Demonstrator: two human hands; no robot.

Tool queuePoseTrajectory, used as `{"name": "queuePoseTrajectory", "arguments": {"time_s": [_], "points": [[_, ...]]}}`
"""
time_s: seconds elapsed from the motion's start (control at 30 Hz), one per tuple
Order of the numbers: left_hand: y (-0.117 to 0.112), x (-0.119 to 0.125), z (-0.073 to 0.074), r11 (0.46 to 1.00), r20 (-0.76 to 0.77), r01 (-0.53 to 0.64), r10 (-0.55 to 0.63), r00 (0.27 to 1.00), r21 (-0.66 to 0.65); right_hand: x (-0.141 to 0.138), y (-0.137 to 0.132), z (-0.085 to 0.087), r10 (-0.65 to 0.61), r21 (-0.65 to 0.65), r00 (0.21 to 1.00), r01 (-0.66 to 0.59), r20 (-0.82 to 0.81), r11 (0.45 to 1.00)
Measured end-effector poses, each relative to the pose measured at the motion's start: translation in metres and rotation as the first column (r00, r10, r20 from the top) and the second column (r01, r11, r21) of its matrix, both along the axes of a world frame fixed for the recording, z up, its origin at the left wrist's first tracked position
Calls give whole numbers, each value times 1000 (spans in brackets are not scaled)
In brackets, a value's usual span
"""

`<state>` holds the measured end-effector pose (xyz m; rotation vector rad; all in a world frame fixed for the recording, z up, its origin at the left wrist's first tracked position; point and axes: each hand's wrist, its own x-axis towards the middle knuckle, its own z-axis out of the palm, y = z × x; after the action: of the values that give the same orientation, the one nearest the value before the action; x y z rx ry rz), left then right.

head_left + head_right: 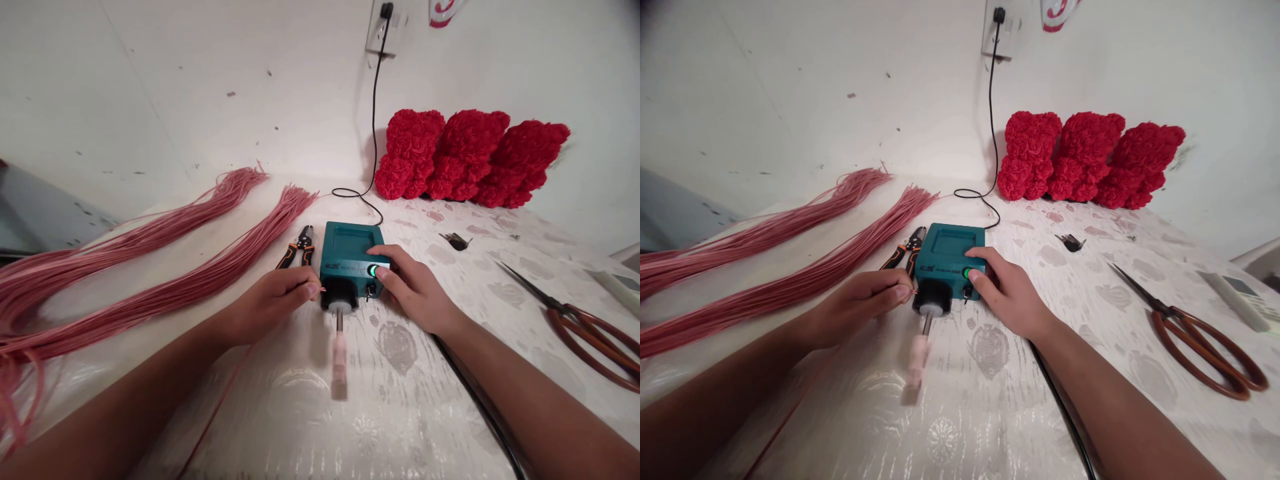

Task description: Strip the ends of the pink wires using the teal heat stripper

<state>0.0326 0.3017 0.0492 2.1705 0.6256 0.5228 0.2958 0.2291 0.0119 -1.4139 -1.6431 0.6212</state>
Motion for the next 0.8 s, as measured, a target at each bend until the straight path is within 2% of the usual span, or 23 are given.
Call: {"name": "queuePoseTrajectory", "arguments": {"time_s": [0.8], "points": [[3, -1, 0, 1000, -30, 16, -16, 999, 11, 2, 1, -1, 28, 6, 998, -28, -61, 1000]]}}
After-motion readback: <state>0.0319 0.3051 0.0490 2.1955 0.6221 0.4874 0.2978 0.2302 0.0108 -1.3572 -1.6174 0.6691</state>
